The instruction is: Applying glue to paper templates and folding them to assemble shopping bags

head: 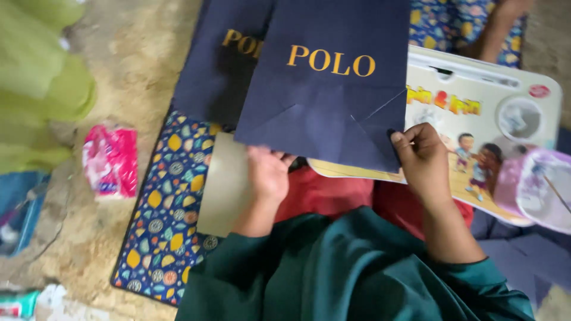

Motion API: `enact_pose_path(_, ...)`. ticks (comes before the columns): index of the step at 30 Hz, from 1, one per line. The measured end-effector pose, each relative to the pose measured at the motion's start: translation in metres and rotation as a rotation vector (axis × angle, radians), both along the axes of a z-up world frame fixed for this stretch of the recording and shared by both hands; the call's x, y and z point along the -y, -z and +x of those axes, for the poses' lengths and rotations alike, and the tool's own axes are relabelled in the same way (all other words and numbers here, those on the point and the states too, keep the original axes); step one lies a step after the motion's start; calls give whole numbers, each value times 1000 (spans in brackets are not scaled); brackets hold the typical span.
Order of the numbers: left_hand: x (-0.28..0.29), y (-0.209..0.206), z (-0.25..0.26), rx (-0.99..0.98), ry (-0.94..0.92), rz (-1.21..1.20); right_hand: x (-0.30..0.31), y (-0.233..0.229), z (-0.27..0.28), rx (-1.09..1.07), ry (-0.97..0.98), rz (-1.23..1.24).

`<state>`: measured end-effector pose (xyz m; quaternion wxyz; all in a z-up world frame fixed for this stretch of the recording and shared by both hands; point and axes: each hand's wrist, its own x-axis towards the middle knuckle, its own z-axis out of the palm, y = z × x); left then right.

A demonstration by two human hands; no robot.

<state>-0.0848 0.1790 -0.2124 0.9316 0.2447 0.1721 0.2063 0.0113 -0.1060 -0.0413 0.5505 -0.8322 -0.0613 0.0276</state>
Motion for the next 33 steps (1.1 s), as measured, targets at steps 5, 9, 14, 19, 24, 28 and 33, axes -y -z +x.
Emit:
enact_pose_path(5, -26, -80, 41, -449, -347, 166, -46, -9, -2, -29, -153, -59)
enact_pose_path(9, -106, -22, 78, -585, -465, 271, -43, 0, 1, -60, -165, -136)
enact_pose_path(14, -156, 21, 106, -689, -612, 603, -36, 34, 3, -115, -115, 120)
enact_pose_path(19, -180, 59, 112, -734, -605, 744, -36, 35, 2, -139, -55, 178)
enact_pose_path(24, -160, 29, 96, -839, -645, 1121, -32, 36, 1, -103, -94, 234)
enact_pose_path(28, -149, 33, 88, -632, -786, 1401, -22, 9, -6, 50, -236, 167)
enact_pose_path(33, -54, -91, 67, -503, -566, 1599, 19, -29, -34, 87, -409, 69)
